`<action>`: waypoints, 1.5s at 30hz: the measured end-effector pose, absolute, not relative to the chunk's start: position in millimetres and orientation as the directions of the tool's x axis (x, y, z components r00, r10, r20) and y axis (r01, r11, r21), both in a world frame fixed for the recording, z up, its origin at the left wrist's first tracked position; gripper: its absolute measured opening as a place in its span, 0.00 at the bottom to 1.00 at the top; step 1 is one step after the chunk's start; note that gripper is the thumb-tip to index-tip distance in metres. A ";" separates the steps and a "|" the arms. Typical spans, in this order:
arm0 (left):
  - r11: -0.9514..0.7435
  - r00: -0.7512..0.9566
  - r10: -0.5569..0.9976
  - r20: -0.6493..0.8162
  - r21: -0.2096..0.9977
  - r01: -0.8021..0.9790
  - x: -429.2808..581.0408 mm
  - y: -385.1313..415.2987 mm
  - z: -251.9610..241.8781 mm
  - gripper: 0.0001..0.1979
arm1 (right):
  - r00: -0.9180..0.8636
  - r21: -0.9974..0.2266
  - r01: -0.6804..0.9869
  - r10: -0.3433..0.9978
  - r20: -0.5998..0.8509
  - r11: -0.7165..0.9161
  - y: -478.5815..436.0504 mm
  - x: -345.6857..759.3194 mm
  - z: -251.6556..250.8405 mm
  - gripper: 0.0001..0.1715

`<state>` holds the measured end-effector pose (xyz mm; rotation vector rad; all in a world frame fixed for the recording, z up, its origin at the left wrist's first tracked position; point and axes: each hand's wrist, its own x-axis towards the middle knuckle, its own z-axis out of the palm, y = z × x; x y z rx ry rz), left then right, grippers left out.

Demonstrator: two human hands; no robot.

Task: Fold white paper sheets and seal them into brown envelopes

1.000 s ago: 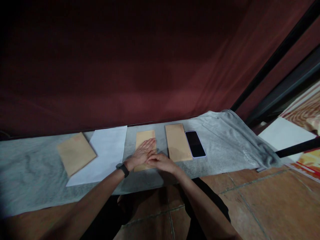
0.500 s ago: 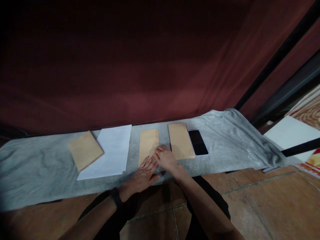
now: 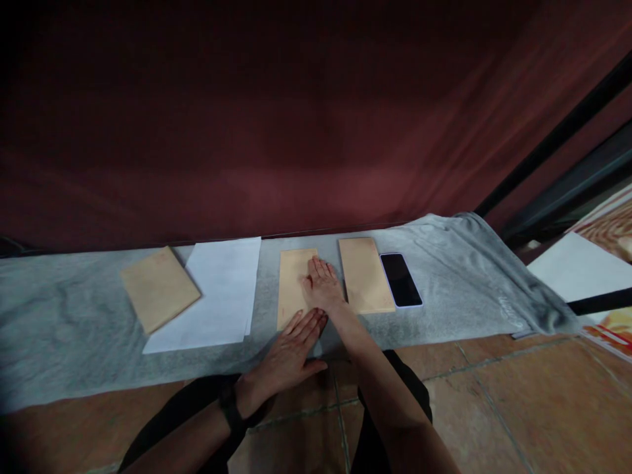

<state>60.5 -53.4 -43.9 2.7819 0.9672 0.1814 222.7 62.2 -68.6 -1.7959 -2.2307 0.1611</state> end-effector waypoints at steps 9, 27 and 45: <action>-0.761 0.790 0.610 0.062 0.324 0.562 56.7 -60.8 -43.1 0.47 | -0.110 -0.303 0.938 0.973 0.204 0.170 77.8 212.1 -79.1 0.38; -0.735 0.771 0.626 0.115 0.418 0.535 53.0 -62.0 -44.2 0.38 | -0.607 -0.377 0.738 0.795 -0.007 0.560 9.3 219.8 -52.8 0.28; -0.786 0.814 0.560 0.154 0.408 0.464 42.3 -54.5 -49.8 0.38 | -0.311 -0.198 0.927 0.948 0.068 0.318 115.0 198.2 -63.5 0.39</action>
